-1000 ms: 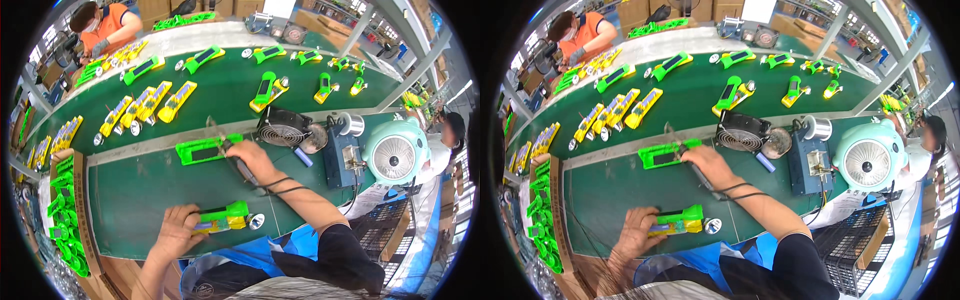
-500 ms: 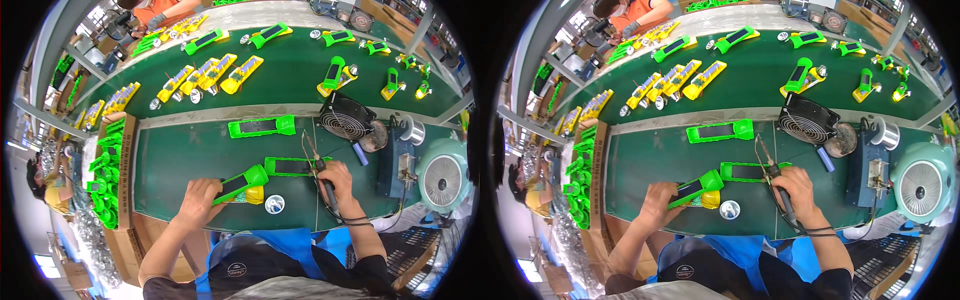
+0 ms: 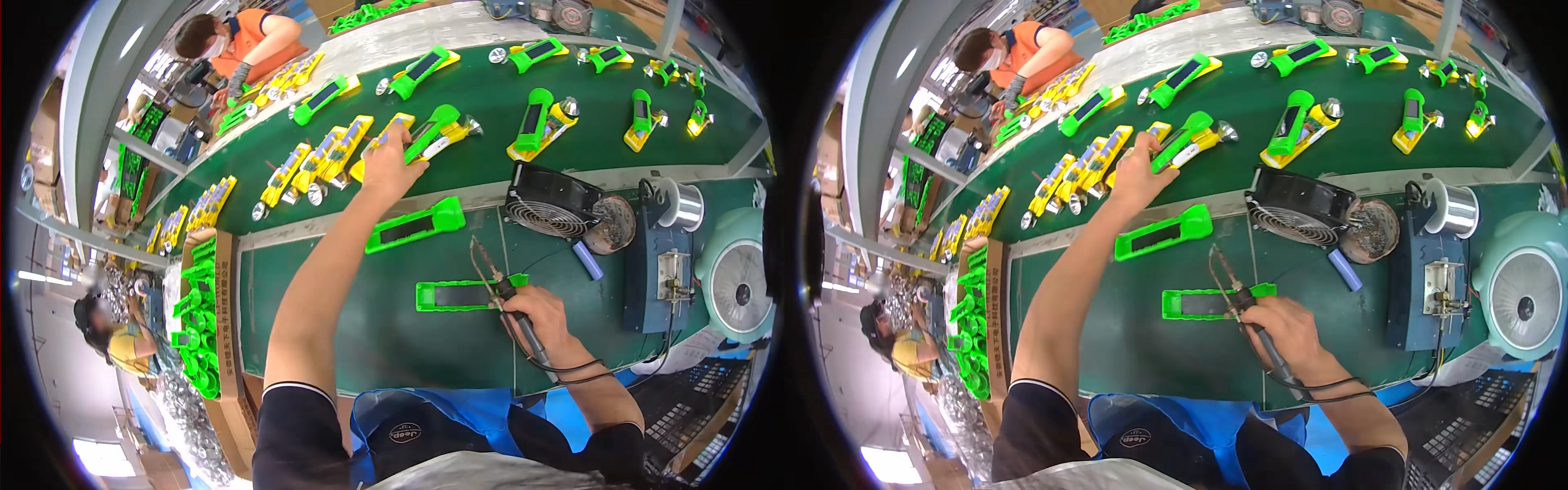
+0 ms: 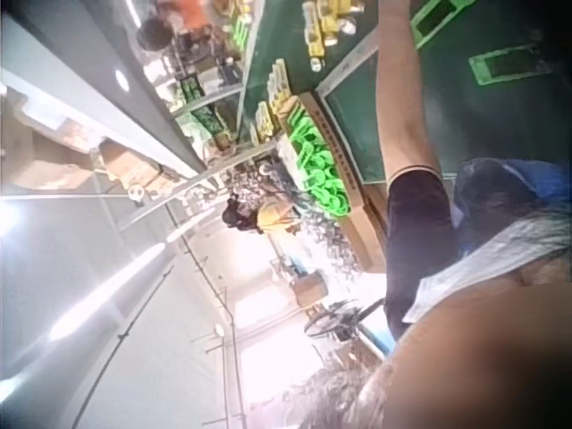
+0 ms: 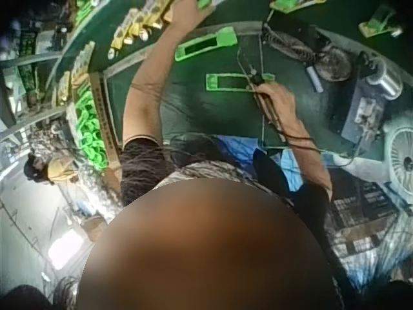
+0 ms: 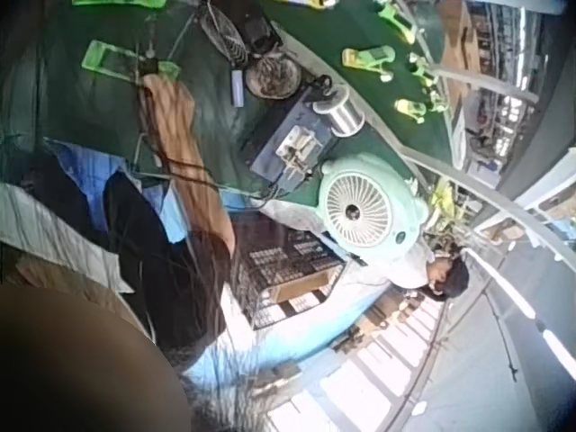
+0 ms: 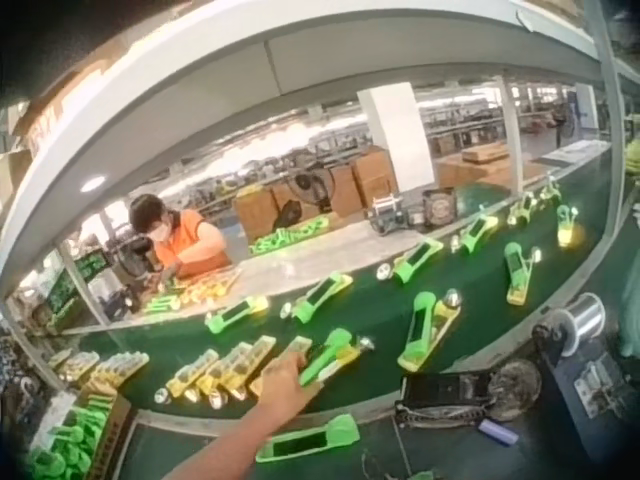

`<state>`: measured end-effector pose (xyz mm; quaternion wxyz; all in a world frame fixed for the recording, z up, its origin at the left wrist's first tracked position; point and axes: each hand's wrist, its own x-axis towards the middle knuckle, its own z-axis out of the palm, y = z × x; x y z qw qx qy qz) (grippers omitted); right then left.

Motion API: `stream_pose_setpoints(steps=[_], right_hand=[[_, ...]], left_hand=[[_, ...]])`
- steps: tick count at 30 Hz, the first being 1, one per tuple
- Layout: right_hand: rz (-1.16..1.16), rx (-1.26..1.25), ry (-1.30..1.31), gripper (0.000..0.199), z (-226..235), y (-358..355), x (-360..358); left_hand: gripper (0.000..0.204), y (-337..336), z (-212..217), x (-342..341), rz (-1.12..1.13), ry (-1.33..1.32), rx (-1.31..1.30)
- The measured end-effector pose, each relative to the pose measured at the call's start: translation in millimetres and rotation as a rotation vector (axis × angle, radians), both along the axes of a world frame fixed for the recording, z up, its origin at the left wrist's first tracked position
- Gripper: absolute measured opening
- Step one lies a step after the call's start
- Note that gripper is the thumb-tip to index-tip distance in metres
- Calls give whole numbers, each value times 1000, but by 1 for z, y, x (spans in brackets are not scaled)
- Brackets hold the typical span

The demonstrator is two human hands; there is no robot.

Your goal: Soldering electrical wires and components to circuit boards for solar-powered light assembly.

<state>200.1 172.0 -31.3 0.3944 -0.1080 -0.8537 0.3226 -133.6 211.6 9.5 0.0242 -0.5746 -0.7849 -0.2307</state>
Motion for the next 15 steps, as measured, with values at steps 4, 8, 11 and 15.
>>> stream_pose_setpoints(steps=[4,8,11,15], right_hand=[[21,4,-6,35,7,5,-6],[88,-20,23,35,4,5,-6],[120,-39,16,35,-1,3,-5],[145,-64,23,31,-2,-5,-2]], left_hand=[[30,33,-10,-18,-161,59,275],[34,25,0,-51,117,530,-40],[38,13,7,-50,199,461,-396],[43,-44,37,-30,85,503,-317]])
